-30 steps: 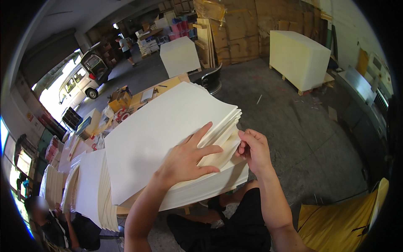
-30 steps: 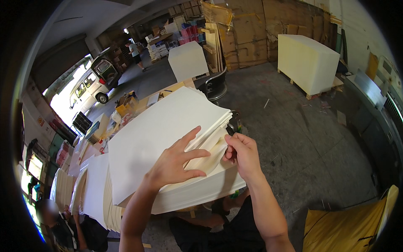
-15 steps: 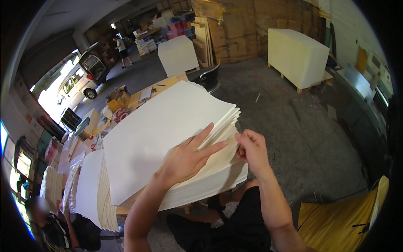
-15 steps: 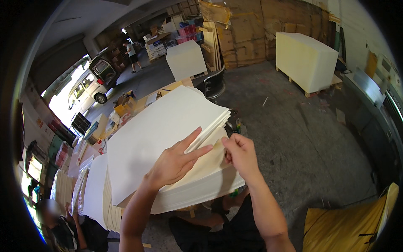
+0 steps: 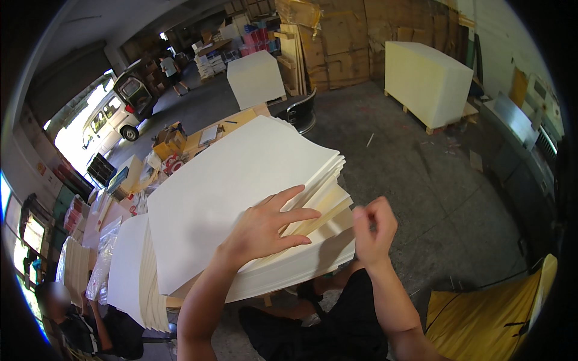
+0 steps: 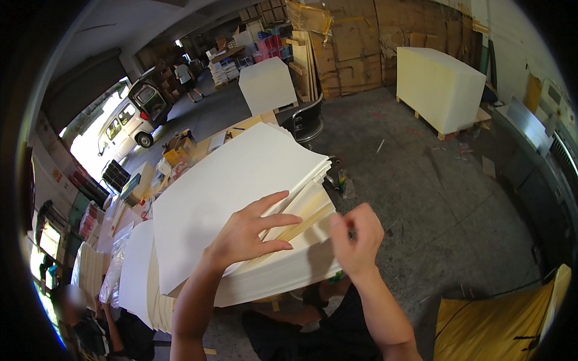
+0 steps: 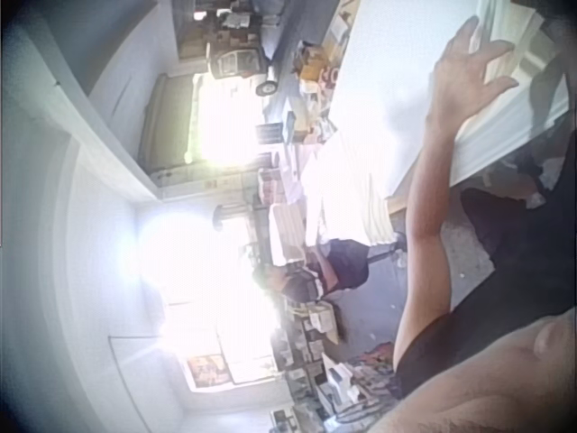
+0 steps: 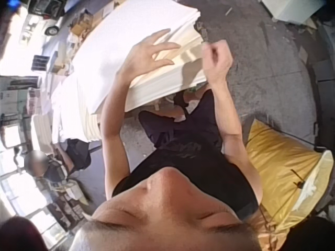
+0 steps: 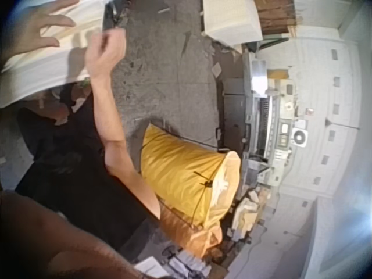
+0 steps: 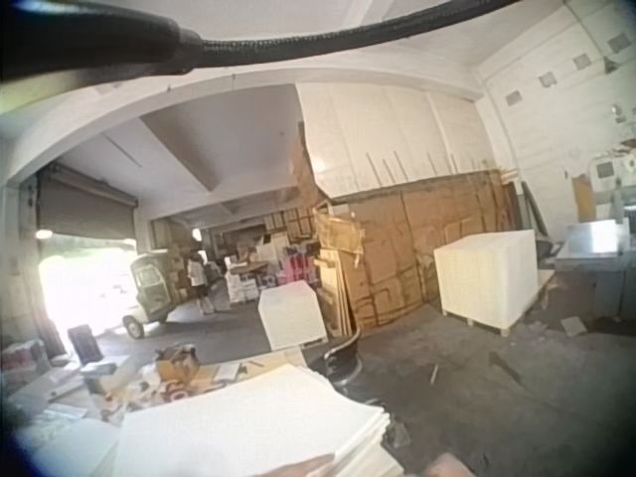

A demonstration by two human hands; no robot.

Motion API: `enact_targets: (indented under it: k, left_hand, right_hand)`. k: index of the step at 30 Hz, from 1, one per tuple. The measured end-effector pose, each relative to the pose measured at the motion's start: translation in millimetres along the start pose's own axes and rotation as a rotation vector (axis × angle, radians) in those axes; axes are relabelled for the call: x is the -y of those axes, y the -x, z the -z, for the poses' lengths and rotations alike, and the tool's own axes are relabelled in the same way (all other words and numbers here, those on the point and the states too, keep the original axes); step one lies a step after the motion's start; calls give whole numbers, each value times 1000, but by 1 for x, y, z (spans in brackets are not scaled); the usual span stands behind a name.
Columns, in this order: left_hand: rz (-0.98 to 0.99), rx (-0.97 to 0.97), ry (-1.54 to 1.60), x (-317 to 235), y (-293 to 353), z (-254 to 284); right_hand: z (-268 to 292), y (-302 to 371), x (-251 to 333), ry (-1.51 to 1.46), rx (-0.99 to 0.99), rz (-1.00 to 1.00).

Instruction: The person sorts through a stack of large white paper sheets by fanning the edges with their fingers to count or separate them, then picks up the stack and moves it to another location on the table.

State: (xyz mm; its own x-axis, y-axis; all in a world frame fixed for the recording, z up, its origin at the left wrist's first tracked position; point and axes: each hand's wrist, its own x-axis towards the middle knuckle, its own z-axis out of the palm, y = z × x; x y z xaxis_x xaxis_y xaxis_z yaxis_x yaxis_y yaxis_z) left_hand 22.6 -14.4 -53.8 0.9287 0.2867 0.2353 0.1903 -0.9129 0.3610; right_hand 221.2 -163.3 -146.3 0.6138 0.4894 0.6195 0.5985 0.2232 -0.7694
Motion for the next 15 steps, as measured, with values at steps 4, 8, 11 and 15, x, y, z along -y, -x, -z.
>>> enact_targets:
  k: [4,8,11,15]
  left_hand:
    - [-94,-21,-85,5,3,-5]
    - [-216,-27,-355,-8,6,-24]
    - [-202,-74,-367,-6,5,-31]
    - [-195,-80,-376,0,2,-32]
  right_hand:
    - [-2,7,11,155,411,405]
    - [-2,15,4,106,533,298]
    - [-1,14,3,124,544,359]
    - [-3,13,3,56,557,234]
